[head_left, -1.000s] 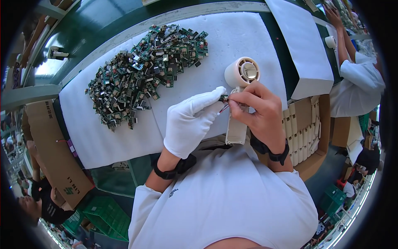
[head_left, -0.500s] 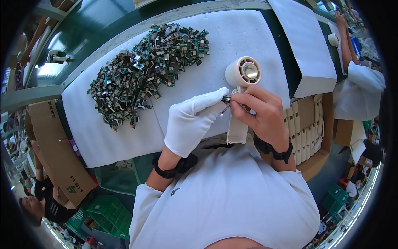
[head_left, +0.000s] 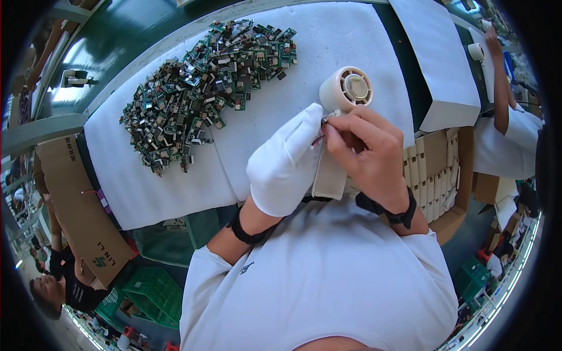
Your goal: Assembling small electronic components by picking them from a pile and placing them into a white fixture/holder on an assembly line.
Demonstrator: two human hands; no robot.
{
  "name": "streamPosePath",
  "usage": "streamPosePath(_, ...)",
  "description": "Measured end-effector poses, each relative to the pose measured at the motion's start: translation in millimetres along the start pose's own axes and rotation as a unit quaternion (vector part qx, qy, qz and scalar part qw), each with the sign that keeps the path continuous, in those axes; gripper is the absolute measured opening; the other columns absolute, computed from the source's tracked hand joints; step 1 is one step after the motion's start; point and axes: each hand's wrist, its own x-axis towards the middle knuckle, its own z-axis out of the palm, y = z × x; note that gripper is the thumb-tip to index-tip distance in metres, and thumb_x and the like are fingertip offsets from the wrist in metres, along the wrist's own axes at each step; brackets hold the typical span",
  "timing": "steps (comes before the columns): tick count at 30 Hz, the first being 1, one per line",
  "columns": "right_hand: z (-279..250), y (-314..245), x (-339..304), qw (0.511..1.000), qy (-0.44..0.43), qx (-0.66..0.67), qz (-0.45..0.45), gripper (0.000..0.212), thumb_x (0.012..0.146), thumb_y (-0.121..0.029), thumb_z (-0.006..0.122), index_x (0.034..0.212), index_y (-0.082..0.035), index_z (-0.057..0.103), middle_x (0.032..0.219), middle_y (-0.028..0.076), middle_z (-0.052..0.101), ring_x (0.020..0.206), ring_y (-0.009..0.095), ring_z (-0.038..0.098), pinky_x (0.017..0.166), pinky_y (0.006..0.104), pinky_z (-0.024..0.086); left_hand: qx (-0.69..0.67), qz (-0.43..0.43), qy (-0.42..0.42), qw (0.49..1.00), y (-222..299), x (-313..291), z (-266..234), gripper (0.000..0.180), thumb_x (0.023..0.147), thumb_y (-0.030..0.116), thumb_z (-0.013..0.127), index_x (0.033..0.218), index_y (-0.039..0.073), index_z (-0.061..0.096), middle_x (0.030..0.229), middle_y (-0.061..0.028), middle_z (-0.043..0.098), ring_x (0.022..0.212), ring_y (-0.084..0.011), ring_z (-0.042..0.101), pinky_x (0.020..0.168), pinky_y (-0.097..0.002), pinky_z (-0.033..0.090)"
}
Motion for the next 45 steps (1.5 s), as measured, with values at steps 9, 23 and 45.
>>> streamPosePath(9, -22, -14, 0, 0.996, -0.024, -0.048, -0.076, 0.019, 0.079, 0.001, 0.077, 0.096, -0.009, 0.079, 0.077, 0.002, 0.061, 0.061, 0.01, 0.056, 0.054, 0.0246, 0.044, -0.273, -0.213, -0.026, 0.938, -12, 6, 1, 0.038, 0.084, -0.008, 0.07, 0.121, 0.003, 0.071, 0.112, -0.0103, 0.074, 0.094, -0.0139, 0.071, 0.084, -0.028, 0.057)
streamPosePath(23, -13, 3, 8, 0.98, 0.045, -0.172, -0.084, 0.016, 0.076, -0.003, 0.081, 0.091, -0.009, 0.078, 0.081, 0.003, 0.064, 0.066, 0.015, 0.062, 0.058, 0.0274, 0.049, -0.296, -0.25, -0.039, 0.921, -9, 7, -1, 0.032, 0.088, -0.004, 0.071, 0.119, 0.003, 0.072, 0.112, -0.0094, 0.074, 0.094, -0.012, 0.07, 0.086, -0.0269, 0.056)
streamPosePath(45, -27, 27, 12, 0.969, -0.035, -0.097, -0.223, 0.013, 0.076, -0.009, 0.073, 0.085, -0.01, 0.064, 0.082, 0.003, 0.057, 0.071, 0.02, 0.062, 0.059, 0.0334, 0.052, -0.119, -0.144, -0.077, 0.979, 1, 3, -2, 0.023, 0.088, -0.005, 0.07, 0.111, -0.004, 0.073, 0.108, -0.0149, 0.074, 0.097, -0.0219, 0.07, 0.089, -0.0339, 0.055)
